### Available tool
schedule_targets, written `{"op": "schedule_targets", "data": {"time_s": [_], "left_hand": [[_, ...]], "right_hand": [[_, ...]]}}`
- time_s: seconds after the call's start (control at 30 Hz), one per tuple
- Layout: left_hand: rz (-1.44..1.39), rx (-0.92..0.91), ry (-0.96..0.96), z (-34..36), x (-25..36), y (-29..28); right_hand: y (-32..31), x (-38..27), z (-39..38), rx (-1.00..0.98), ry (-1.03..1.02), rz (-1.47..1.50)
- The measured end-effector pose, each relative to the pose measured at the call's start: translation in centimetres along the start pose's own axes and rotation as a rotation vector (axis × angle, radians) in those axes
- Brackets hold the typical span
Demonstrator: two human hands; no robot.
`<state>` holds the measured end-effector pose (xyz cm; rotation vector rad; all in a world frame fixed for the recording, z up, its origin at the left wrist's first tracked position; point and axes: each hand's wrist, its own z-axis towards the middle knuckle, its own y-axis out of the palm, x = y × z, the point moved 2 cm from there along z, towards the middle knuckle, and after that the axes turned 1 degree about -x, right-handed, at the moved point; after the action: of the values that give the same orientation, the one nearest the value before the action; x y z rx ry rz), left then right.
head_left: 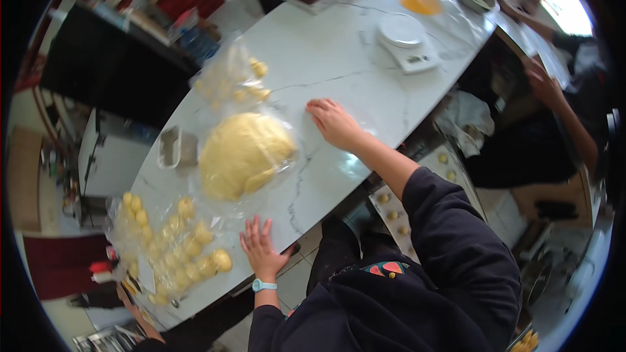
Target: The person prepares small portions of dough by hand on a counter. The person takes pieces from a large dough mass, rolls them into small balls, and places them onto a metal tray.
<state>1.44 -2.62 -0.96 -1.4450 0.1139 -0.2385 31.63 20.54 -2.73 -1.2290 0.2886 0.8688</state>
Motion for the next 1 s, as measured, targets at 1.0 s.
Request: {"op": "schedule_targets", "data": {"time_s": [1.0], "left_hand": [[-0.154, -0.016, -0.075, -0.6, -0.7, 0.1]], "right_hand": [[-0.6, -4.1, -5.1, 0.028, 0.024, 0.105]]}}
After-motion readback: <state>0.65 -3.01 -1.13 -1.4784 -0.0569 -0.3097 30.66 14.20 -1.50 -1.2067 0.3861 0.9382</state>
